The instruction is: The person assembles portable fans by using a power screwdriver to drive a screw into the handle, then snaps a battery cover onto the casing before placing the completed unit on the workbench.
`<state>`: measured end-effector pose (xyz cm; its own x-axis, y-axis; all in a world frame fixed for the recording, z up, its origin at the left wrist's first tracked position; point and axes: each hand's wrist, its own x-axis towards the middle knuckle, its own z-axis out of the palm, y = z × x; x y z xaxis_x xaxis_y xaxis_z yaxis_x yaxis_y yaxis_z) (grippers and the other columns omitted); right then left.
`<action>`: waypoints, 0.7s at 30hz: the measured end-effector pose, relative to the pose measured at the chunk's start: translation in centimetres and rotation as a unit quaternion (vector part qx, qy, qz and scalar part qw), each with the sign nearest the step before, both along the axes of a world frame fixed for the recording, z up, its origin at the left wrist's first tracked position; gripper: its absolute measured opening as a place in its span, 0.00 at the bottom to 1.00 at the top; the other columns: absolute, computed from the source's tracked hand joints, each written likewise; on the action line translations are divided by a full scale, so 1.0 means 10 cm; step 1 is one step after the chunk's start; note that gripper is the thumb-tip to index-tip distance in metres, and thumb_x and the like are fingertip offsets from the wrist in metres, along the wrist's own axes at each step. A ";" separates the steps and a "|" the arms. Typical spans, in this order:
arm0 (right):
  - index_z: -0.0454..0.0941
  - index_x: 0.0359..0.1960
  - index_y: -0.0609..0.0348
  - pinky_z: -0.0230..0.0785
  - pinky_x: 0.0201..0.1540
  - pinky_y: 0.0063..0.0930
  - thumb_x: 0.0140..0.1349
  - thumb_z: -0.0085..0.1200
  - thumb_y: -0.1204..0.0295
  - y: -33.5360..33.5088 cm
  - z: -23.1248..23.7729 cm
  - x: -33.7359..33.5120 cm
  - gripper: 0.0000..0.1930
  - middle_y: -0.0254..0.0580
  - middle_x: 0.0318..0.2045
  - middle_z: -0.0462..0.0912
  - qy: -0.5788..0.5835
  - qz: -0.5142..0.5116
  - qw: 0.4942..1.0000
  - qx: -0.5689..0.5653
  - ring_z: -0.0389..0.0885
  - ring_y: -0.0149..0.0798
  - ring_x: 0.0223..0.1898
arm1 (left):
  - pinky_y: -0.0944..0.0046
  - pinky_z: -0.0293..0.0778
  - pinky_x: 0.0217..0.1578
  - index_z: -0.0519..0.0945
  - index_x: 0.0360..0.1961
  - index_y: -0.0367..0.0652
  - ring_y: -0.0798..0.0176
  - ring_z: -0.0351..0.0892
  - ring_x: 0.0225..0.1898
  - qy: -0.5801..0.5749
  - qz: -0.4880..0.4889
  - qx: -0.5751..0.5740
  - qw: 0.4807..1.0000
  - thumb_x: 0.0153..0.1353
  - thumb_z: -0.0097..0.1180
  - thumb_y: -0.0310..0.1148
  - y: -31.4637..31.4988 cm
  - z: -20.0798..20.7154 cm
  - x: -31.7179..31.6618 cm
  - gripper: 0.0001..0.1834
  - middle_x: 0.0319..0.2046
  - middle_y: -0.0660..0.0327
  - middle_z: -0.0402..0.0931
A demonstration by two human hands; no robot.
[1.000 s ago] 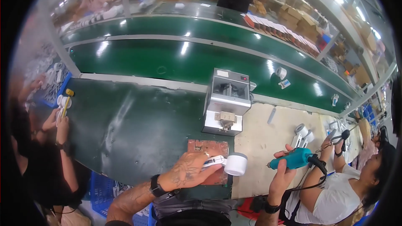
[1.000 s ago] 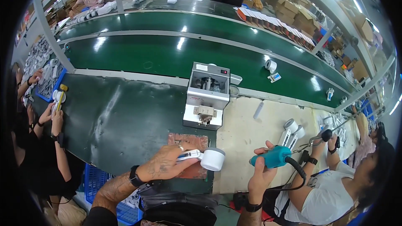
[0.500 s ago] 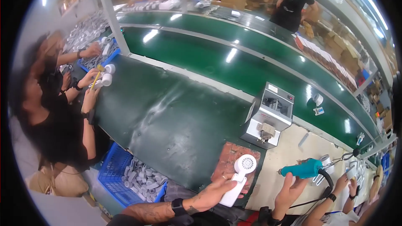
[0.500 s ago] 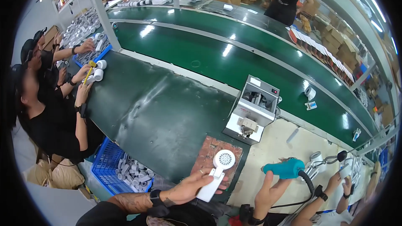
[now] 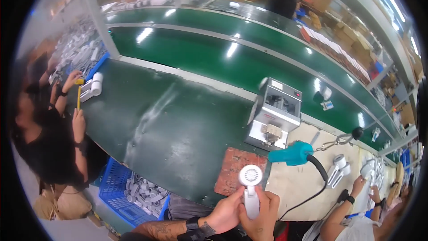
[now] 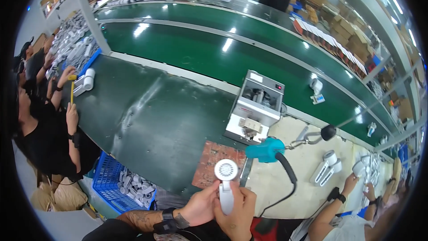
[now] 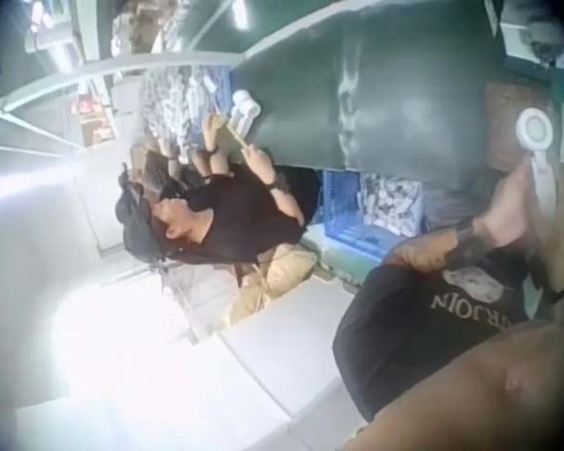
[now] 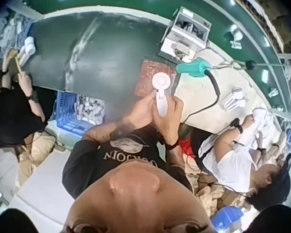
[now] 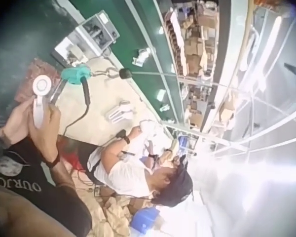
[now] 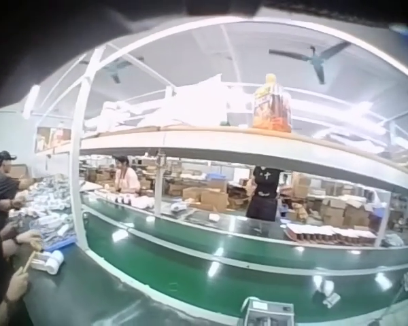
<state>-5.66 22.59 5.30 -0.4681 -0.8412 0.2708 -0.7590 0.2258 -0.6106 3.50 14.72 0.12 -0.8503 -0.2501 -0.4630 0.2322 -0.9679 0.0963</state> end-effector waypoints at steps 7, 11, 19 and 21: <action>0.76 0.56 0.62 0.71 0.48 0.41 0.48 0.70 0.75 0.09 -0.20 -0.04 0.29 0.50 0.45 0.77 0.035 -0.001 0.998 -0.052 0.76 0.49 0.44 | 0.54 0.61 0.69 0.67 0.67 0.40 0.58 0.70 0.65 0.002 0.001 0.011 1.000 0.79 0.36 0.46 -0.09 0.15 -0.04 0.26 0.64 0.58 0.71; 0.76 0.55 0.62 0.73 0.48 0.42 0.45 0.70 0.79 0.07 -0.11 -0.01 0.31 0.52 0.45 0.77 0.038 -0.004 0.999 -0.037 0.77 0.53 0.45 | 0.55 0.63 0.67 0.68 0.65 0.40 0.59 0.71 0.63 0.022 0.006 0.017 1.000 0.78 0.38 0.46 -0.08 0.21 0.01 0.25 0.59 0.59 0.75; 0.73 0.57 0.67 0.68 0.39 0.30 0.56 0.62 0.69 0.17 -0.02 -0.02 0.27 0.47 0.44 0.72 -0.054 -0.085 0.979 -0.176 0.74 0.38 0.39 | 0.53 0.67 0.63 0.68 0.64 0.38 0.57 0.75 0.55 0.032 0.038 0.013 0.999 0.77 0.36 0.48 -0.11 0.13 -0.08 0.27 0.57 0.54 0.75; 0.74 0.54 0.66 0.65 0.35 0.29 0.58 0.60 0.68 0.15 0.13 -0.03 0.23 0.45 0.44 0.70 -0.100 -0.129 0.975 -0.153 0.71 0.33 0.36 | 0.51 0.67 0.62 0.68 0.64 0.39 0.56 0.75 0.54 0.040 0.033 0.009 0.999 0.78 0.35 0.49 -0.11 0.15 -0.06 0.27 0.57 0.54 0.75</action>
<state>-5.96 24.05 6.61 -0.7221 -0.5824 0.3733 -0.5608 0.1769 -0.8088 2.87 13.63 1.63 -0.8671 -0.2985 -0.3988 0.3011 -0.9518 0.0579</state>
